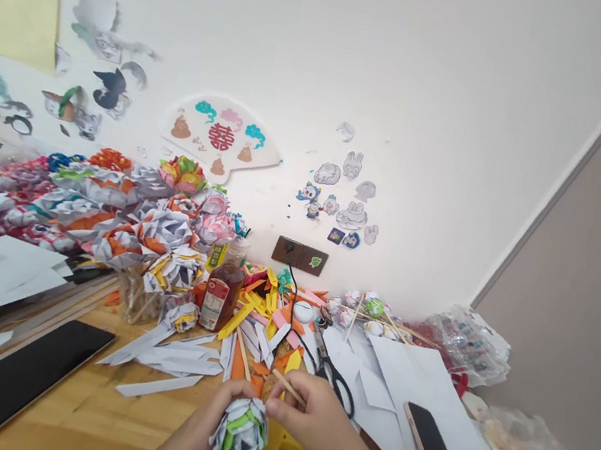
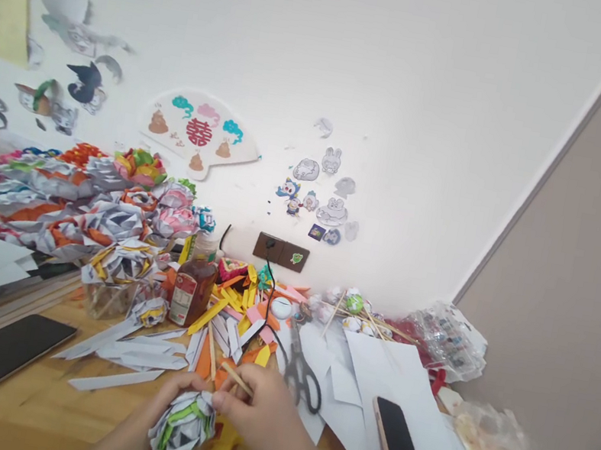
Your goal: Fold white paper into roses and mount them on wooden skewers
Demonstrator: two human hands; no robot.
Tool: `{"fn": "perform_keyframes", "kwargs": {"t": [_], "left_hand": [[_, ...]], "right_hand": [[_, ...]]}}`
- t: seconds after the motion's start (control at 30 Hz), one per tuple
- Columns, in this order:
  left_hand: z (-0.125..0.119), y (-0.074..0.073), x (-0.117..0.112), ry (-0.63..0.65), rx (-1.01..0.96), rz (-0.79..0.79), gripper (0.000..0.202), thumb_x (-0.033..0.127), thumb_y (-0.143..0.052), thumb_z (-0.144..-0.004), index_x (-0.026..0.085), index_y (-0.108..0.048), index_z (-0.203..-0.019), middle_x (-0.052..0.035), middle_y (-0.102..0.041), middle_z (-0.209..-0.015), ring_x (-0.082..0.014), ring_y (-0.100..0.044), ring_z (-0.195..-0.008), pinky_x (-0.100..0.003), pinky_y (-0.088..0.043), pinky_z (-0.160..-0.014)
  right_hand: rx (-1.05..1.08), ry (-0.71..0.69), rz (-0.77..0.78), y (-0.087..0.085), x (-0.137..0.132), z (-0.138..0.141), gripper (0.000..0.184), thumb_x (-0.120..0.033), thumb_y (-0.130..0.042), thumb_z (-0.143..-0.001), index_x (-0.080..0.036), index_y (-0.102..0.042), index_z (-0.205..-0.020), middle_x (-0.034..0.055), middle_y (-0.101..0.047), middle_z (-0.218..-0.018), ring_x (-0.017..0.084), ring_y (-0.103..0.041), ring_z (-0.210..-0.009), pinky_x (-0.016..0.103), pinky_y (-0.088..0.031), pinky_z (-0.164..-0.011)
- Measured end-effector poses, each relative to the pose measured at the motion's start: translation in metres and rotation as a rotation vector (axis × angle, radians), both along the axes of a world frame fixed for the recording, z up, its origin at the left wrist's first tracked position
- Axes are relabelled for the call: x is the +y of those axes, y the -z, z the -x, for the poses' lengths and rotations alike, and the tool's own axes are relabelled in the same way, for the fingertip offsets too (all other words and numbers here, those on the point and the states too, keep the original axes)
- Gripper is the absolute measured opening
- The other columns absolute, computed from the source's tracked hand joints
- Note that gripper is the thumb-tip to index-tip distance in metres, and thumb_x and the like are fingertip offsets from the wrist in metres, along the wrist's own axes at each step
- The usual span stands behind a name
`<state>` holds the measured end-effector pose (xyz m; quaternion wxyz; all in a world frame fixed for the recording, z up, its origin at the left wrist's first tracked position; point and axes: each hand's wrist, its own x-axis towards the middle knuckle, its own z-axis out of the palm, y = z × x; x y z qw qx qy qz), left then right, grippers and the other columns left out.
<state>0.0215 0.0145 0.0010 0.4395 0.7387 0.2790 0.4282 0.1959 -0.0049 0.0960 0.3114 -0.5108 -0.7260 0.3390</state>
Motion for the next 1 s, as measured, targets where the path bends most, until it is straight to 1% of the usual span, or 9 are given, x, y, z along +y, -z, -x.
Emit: {"fn": "perform_keyframes", "kwargs": {"t": [0.1, 0.23, 0.33, 0.5, 0.63, 0.77, 0.83, 0.93, 1.0], "left_hand": [[-0.001, -0.001, 0.0, 0.01, 0.014, -0.029, 0.045, 0.007, -0.059, -0.071, 0.025, -0.037, -0.107, -0.0016, -0.06, -0.093, -0.0174, -0.061, -0.081, -0.026, -0.048, -0.074], [-0.001, -0.009, -0.003, 0.073, 0.02, -0.065, 0.052, 0.003, -0.056, -0.07, 0.026, -0.038, -0.113, -0.0028, -0.061, -0.1, -0.0188, -0.062, -0.089, -0.028, -0.048, -0.079], [-0.002, -0.011, -0.005, 0.077, -0.002, -0.061, 0.046, 0.006, -0.057, -0.07, 0.025, -0.044, -0.11, -0.002, -0.062, -0.096, -0.0181, -0.061, -0.084, -0.027, -0.048, -0.076], [-0.001, -0.005, -0.004, 0.063, -0.1, 0.048, 0.041, 0.011, -0.063, -0.069, 0.023, -0.048, -0.105, -0.0021, -0.063, -0.09, -0.0184, -0.061, -0.08, -0.026, -0.048, -0.072], [-0.002, -0.005, -0.006, 0.062, -0.146, 0.121, 0.043, 0.013, -0.067, -0.066, 0.024, -0.049, -0.103, -0.0011, -0.063, -0.089, -0.0184, -0.06, -0.08, -0.027, -0.047, -0.072], [-0.004, -0.013, -0.009, 0.064, -0.251, 0.26, 0.053, 0.011, -0.068, -0.063, 0.027, -0.041, -0.105, 0.0026, -0.062, -0.084, -0.016, -0.06, -0.075, -0.025, -0.046, -0.069], [-0.005, -0.02, -0.009, 0.031, -0.297, 0.321, 0.055, 0.011, -0.069, -0.061, 0.028, -0.039, -0.104, 0.0048, -0.062, -0.081, -0.0151, -0.06, -0.073, -0.025, -0.047, -0.069], [-0.003, -0.026, -0.009, -0.057, -0.324, 0.337, 0.054, 0.016, -0.07, -0.058, 0.027, -0.041, -0.102, 0.0045, -0.062, -0.085, -0.0158, -0.06, -0.076, -0.027, -0.048, -0.073], [-0.001, -0.027, -0.007, -0.064, -0.308, 0.314, 0.053, 0.02, -0.071, -0.059, 0.027, -0.041, -0.102, 0.003, -0.061, -0.09, -0.0175, -0.06, -0.081, -0.028, -0.048, -0.075]], "right_hand": [[0.027, -0.013, 0.035, -0.001, -0.003, 0.004, 0.006, -0.021, -0.061, -0.074, -0.016, -0.057, -0.071, -0.006, -0.045, -0.061, 0.01, -0.04, -0.058, 0.02, -0.029, -0.053], [0.052, -0.006, 0.059, 0.002, -0.002, 0.006, 0.005, -0.018, -0.059, -0.073, -0.016, -0.057, -0.069, -0.0061, -0.044, -0.06, 0.01, -0.04, -0.058, 0.02, -0.028, -0.052], [0.055, 0.006, 0.071, 0.003, -0.002, 0.007, 0.005, -0.017, -0.057, -0.072, -0.016, -0.056, -0.068, -0.0055, -0.045, -0.06, 0.01, -0.04, -0.058, 0.02, -0.029, -0.053], [0.119, 0.021, 0.091, 0.003, -0.001, 0.009, 0.009, -0.023, -0.058, -0.072, -0.016, -0.054, -0.069, -0.0054, -0.043, -0.059, 0.011, -0.038, -0.057, 0.021, -0.028, -0.052], [0.221, 0.007, 0.155, 0.008, 0.003, 0.008, 0.02, -0.034, -0.062, -0.069, -0.016, -0.052, -0.072, -0.0049, -0.043, -0.06, 0.012, -0.04, -0.057, 0.023, -0.029, -0.053], [0.218, 0.029, 0.124, 0.01, 0.005, 0.006, 0.022, -0.037, -0.058, -0.072, -0.017, -0.051, -0.071, -0.0039, -0.044, -0.063, 0.012, -0.039, -0.061, 0.025, -0.031, -0.057], [0.2, 0.048, 0.101, 0.008, 0.005, 0.005, 0.021, -0.037, -0.057, -0.073, -0.016, -0.051, -0.07, -0.0037, -0.043, -0.064, 0.012, -0.039, -0.062, 0.025, -0.031, -0.059], [0.191, 0.033, 0.124, 0.005, 0.003, 0.005, 0.021, -0.036, -0.058, -0.072, -0.016, -0.053, -0.069, -0.0037, -0.045, -0.062, 0.012, -0.04, -0.061, 0.025, -0.032, -0.059], [0.201, 0.003, 0.143, 0.005, 0.002, 0.006, 0.02, -0.035, -0.059, -0.073, -0.016, -0.054, -0.069, -0.0037, -0.046, -0.062, 0.012, -0.043, -0.061, 0.024, -0.033, -0.058]]}}
